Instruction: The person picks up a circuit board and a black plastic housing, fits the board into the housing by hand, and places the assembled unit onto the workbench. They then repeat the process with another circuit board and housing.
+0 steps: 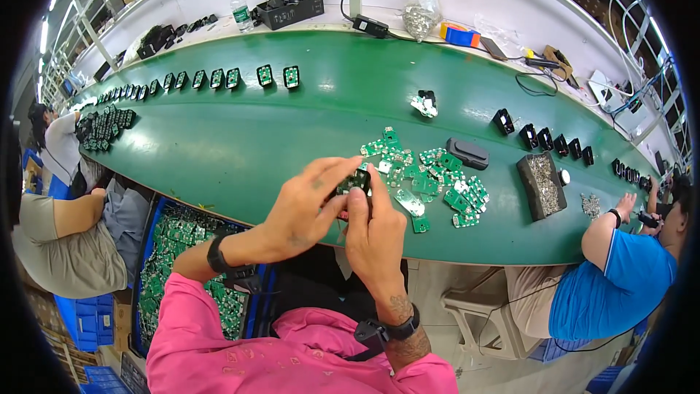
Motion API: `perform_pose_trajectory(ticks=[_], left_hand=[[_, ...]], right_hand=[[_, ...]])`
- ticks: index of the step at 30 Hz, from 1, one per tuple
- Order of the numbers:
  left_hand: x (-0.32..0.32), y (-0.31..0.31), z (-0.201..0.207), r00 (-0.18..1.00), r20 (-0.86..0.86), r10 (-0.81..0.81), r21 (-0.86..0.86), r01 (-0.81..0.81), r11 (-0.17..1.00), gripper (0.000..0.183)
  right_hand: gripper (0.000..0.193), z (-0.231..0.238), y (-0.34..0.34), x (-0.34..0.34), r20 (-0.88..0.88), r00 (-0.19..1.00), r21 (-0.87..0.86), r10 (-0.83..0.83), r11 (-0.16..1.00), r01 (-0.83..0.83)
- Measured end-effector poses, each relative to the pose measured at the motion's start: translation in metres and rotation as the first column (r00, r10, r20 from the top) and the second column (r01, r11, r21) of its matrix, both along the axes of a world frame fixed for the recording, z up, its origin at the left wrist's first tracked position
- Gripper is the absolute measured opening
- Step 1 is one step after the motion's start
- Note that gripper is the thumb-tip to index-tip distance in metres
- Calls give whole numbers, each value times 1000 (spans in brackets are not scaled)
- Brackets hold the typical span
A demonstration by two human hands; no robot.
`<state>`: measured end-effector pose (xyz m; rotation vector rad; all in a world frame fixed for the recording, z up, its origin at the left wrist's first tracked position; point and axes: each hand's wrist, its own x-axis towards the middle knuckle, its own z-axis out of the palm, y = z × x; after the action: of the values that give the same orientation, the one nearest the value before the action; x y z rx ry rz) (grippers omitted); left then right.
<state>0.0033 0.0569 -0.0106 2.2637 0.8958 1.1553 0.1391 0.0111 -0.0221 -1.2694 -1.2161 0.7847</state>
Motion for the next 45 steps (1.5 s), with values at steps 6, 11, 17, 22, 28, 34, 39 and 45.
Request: perform_pose_trajectory(ticks=[6,11,17,22,28,34,39,45], left_hand=[[1,-3,-20,984,-157,81,66,-72,995,51],[10,57,-45,995,-89,52,38,-49,998,47],[-15,266,-94,959,-41,280,-112,-283,953,41],[-49,344,-130,827,-265,496,140,-476,868,50],[25,285,-63,774,-410,482,92,-491,866,74],[128,247,-67,816,-577,26,11,-24,1000,112],[153,271,-87,876,-482,4,-64,-39,997,84],[127,197,-54,965,-233,-117,-43,110,993,69]], right_hand=[[35,-29,13,6,70,998,63,4,998,-9],[37,-33,31,16,109,994,-58,14,998,-8],[29,-67,9,21,388,916,103,-97,993,62],[17,-110,-21,35,442,882,220,-162,973,68],[12,-79,-25,77,388,878,110,-279,960,256],[12,-60,-11,74,328,933,82,-146,989,126],[11,-67,-24,83,320,913,124,-255,966,227],[14,-44,4,111,430,843,213,-323,944,252]])
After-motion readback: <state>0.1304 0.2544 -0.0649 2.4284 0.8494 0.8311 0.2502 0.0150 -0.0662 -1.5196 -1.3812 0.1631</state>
